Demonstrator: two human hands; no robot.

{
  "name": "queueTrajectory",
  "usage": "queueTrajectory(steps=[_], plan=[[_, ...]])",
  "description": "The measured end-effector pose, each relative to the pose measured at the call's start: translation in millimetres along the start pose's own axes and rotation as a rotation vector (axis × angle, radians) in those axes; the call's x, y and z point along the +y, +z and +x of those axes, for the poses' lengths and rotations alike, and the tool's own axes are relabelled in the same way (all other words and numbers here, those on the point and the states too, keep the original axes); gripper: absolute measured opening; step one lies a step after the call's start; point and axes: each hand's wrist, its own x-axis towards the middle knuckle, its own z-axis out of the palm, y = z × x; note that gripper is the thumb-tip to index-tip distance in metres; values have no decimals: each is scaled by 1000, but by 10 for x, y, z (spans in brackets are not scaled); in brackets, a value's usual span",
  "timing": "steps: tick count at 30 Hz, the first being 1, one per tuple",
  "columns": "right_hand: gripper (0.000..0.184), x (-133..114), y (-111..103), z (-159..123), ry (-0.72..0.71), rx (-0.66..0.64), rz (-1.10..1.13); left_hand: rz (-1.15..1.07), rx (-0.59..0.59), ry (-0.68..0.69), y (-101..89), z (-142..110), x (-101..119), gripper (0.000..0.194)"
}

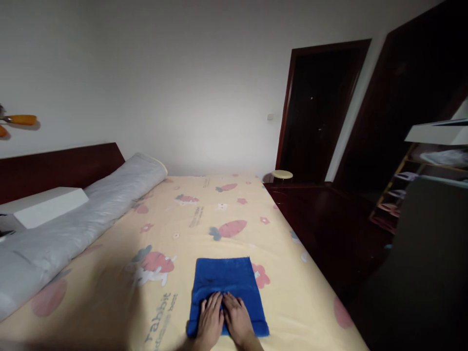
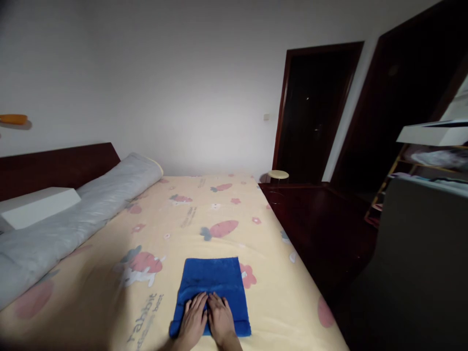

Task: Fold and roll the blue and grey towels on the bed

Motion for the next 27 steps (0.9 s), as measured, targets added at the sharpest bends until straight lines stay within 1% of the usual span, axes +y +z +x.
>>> queueTrajectory(steps=[2,5,8,11,13,15,18,20,22,24,25,27], plan=[[52,158,-9,19,118,51,-64,53,25,-69,-55,7,-107,57],[52,472,-9,-2,282,182,-162,152,106,-171,-127,-27,-268,54],[52,678,31,-42,321,271,-203,222,181,-259,-152,-74,-327,51],[52,735,77,-59,296,315,-211,249,232,-270,-156,-82,-308,50],[50,728,89,-69,260,369,-208,250,290,-262,-159,-70,-285,50],[49,691,78,-107,170,421,-194,220,358,-230,-164,-73,-251,49],[43,548,34,-258,28,448,-145,102,397,-89,-162,-172,-135,44],[37,388,4,-405,8,441,-105,17,393,-1,-148,-306,-3,42],[33,211,-10,-551,-8,388,-65,-46,374,73,-118,-458,146,43],[31,70,5,-669,-73,283,-30,-77,332,140,-70,-592,272,48],[32,27,23,-714,-115,224,-20,-81,308,153,-42,-645,314,50],[40,9,76,-781,-169,136,-25,-75,264,133,9,-720,343,53]])
